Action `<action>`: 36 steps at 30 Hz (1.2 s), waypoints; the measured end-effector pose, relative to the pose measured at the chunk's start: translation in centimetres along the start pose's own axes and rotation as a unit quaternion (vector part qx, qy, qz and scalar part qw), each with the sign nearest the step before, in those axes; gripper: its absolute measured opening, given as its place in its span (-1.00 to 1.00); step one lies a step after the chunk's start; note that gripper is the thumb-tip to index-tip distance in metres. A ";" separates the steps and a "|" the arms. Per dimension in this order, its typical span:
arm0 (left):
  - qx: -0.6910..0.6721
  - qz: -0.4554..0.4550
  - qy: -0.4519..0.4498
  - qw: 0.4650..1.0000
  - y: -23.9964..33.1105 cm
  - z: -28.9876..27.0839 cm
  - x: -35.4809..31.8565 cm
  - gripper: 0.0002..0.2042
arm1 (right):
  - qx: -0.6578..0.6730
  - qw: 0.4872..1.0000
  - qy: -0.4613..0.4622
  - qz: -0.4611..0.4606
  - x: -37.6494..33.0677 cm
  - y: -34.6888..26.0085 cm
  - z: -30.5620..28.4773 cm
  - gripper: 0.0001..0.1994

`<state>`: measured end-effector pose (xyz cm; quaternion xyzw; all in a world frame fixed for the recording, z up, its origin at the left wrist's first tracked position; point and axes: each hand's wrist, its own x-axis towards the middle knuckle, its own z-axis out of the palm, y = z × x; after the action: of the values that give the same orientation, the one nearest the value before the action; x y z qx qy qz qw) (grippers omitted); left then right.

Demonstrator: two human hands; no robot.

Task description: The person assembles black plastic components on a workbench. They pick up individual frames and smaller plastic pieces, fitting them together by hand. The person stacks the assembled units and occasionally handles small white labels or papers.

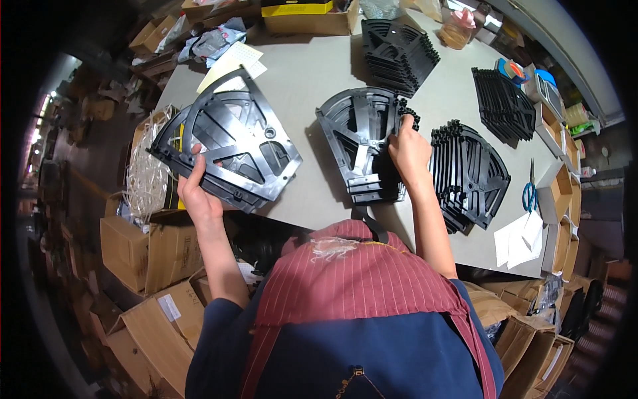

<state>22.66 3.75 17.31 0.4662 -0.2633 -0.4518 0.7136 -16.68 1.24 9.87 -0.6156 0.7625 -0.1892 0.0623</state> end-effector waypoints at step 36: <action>0.047 -0.056 -0.172 0.982 -4.6 6.7 -4.2 -0.84 | 0.711 0.697 -0.087 -0.032 -3.6 -6.1 -12.0 -0.76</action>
<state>13.62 3.91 16.18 0.4289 -0.3765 -0.5515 0.6084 -14.23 6.21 22.66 -0.4257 0.3713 -0.6225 0.5417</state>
